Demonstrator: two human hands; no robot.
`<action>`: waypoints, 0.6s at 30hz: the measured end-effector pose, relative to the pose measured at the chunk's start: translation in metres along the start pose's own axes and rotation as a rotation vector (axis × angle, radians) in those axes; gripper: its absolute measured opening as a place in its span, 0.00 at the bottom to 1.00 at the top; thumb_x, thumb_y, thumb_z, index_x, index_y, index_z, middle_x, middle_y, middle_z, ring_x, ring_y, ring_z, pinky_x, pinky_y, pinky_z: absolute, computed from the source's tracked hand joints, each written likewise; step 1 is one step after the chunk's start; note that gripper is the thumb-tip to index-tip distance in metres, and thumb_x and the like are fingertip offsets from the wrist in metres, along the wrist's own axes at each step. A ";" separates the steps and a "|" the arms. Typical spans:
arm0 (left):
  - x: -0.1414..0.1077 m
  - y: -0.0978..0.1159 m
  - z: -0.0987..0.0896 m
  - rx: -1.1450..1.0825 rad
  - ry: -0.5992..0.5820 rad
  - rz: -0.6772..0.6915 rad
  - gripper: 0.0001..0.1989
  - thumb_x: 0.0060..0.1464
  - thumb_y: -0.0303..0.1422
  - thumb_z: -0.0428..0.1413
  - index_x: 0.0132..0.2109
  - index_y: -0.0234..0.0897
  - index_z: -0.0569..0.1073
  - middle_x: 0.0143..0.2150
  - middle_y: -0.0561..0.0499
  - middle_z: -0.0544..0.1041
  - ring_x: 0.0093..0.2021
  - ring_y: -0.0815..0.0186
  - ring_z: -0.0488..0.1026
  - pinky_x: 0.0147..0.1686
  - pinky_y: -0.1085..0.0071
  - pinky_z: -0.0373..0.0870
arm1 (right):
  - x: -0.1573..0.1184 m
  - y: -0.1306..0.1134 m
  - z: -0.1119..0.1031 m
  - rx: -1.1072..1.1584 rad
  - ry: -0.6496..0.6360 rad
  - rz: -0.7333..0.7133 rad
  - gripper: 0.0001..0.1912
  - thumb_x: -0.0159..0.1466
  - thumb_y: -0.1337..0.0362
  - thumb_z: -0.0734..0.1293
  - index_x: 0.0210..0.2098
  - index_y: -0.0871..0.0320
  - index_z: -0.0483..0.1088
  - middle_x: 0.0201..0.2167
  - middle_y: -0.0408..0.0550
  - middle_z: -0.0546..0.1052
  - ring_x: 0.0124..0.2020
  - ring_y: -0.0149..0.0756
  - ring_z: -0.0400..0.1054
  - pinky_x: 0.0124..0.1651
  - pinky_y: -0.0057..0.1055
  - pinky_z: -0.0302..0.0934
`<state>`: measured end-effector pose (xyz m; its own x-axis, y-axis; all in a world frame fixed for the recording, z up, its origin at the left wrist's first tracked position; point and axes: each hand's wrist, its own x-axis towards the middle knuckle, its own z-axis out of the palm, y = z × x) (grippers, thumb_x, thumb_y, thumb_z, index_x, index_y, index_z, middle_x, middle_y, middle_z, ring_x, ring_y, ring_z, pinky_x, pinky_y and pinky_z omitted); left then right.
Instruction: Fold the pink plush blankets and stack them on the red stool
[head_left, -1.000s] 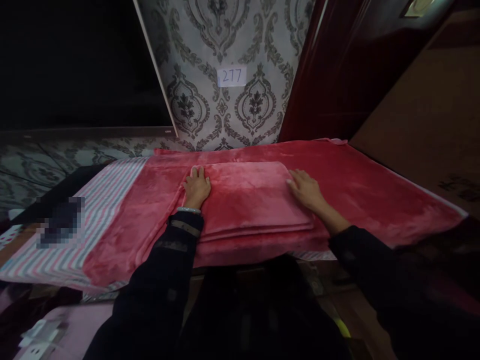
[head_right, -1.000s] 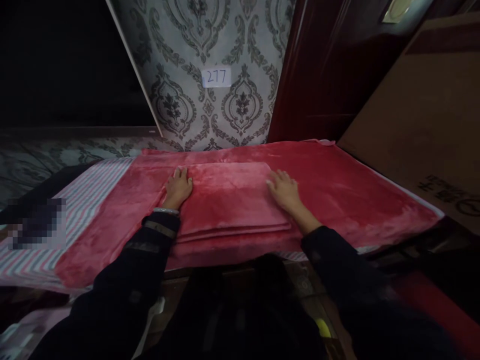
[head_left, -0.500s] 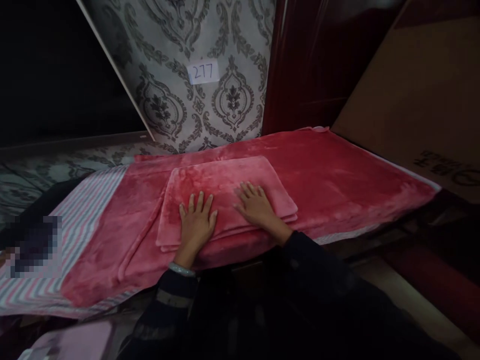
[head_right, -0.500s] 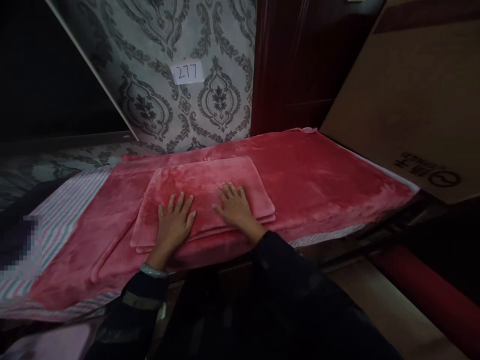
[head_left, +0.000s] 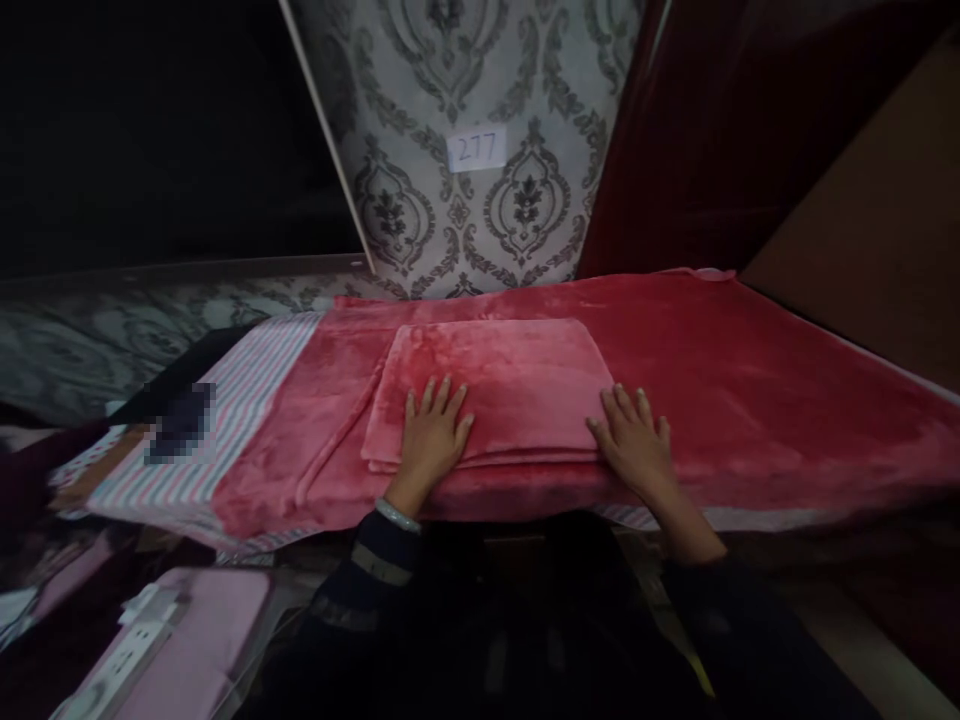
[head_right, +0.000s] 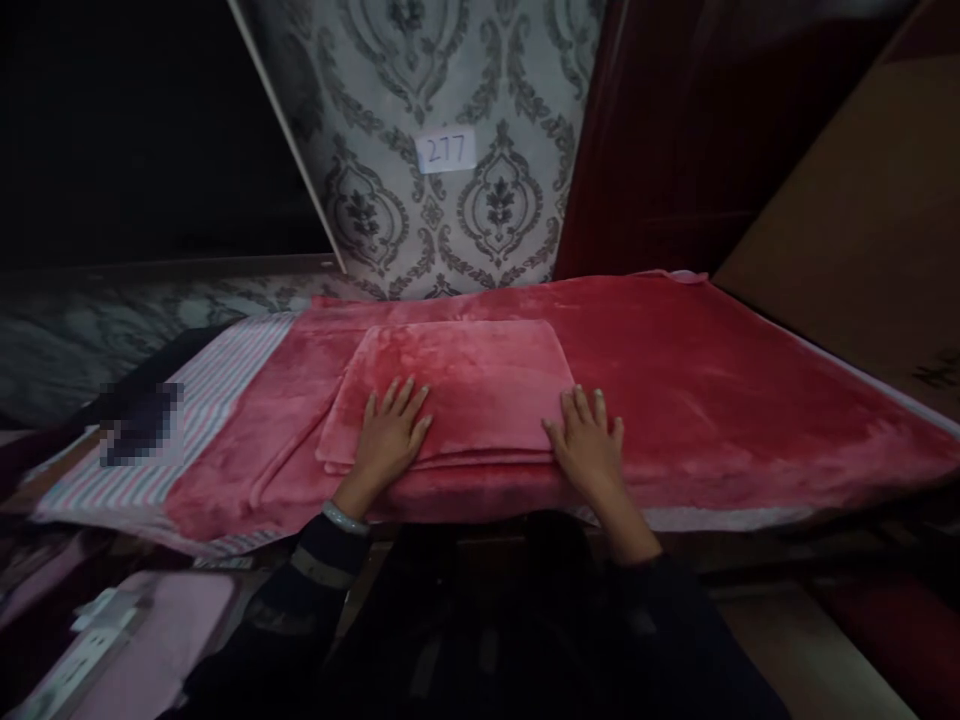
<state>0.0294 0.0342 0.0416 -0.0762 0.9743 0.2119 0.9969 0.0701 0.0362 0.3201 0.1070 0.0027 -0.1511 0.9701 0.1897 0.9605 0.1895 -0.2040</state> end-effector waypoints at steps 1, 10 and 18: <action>-0.003 -0.003 -0.003 -0.006 -0.008 0.001 0.28 0.70 0.43 0.41 0.73 0.46 0.60 0.77 0.47 0.55 0.76 0.53 0.50 0.72 0.41 0.46 | 0.003 -0.004 -0.005 0.000 0.021 -0.034 0.32 0.74 0.51 0.49 0.73 0.55 0.56 0.75 0.54 0.53 0.76 0.57 0.39 0.68 0.66 0.49; -0.028 -0.034 -0.006 0.081 0.023 -0.180 0.28 0.70 0.41 0.44 0.72 0.37 0.62 0.76 0.38 0.56 0.76 0.49 0.51 0.69 0.41 0.54 | 0.026 -0.137 -0.023 0.094 -0.109 -0.647 0.31 0.75 0.52 0.55 0.75 0.51 0.53 0.76 0.52 0.50 0.76 0.53 0.41 0.72 0.57 0.45; -0.043 -0.051 -0.008 -0.047 0.017 -0.126 0.25 0.70 0.38 0.44 0.69 0.41 0.67 0.71 0.42 0.66 0.73 0.53 0.59 0.71 0.45 0.54 | 0.040 -0.148 -0.012 0.068 -0.367 -0.948 0.31 0.73 0.50 0.59 0.72 0.50 0.59 0.72 0.52 0.60 0.73 0.53 0.53 0.70 0.56 0.52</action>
<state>-0.0179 -0.0130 0.0380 -0.2010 0.9548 0.2190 0.9775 0.1808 0.1089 0.1750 0.1158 0.0518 -0.9164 0.4002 -0.0026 0.3942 0.9014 -0.1793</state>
